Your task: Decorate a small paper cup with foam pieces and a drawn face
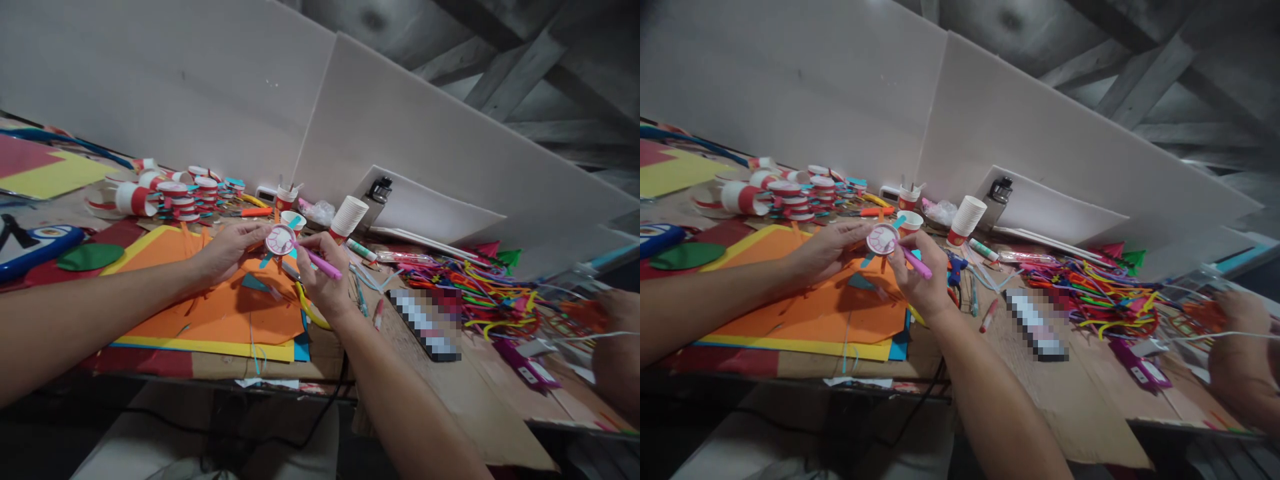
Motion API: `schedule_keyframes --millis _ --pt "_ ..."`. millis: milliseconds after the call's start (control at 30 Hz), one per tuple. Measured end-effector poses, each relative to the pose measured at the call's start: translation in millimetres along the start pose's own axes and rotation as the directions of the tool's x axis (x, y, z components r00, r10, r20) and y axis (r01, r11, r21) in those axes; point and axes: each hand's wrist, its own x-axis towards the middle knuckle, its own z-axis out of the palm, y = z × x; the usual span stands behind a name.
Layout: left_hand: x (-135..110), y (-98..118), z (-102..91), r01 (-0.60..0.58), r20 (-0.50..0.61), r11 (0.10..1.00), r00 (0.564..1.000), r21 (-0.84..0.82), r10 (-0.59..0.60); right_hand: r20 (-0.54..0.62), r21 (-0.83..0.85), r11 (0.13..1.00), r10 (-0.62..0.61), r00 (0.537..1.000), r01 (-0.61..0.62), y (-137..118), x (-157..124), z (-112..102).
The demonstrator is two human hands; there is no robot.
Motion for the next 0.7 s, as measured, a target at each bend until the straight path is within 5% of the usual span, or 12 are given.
schedule_keyframes --millis 700 --pt "0.7 -0.9 -1.9 -0.024 0.035 1.000 0.999 -0.007 0.024 0.032 -0.057 0.998 -0.002 0.999 0.004 -0.9 0.5 -0.4"
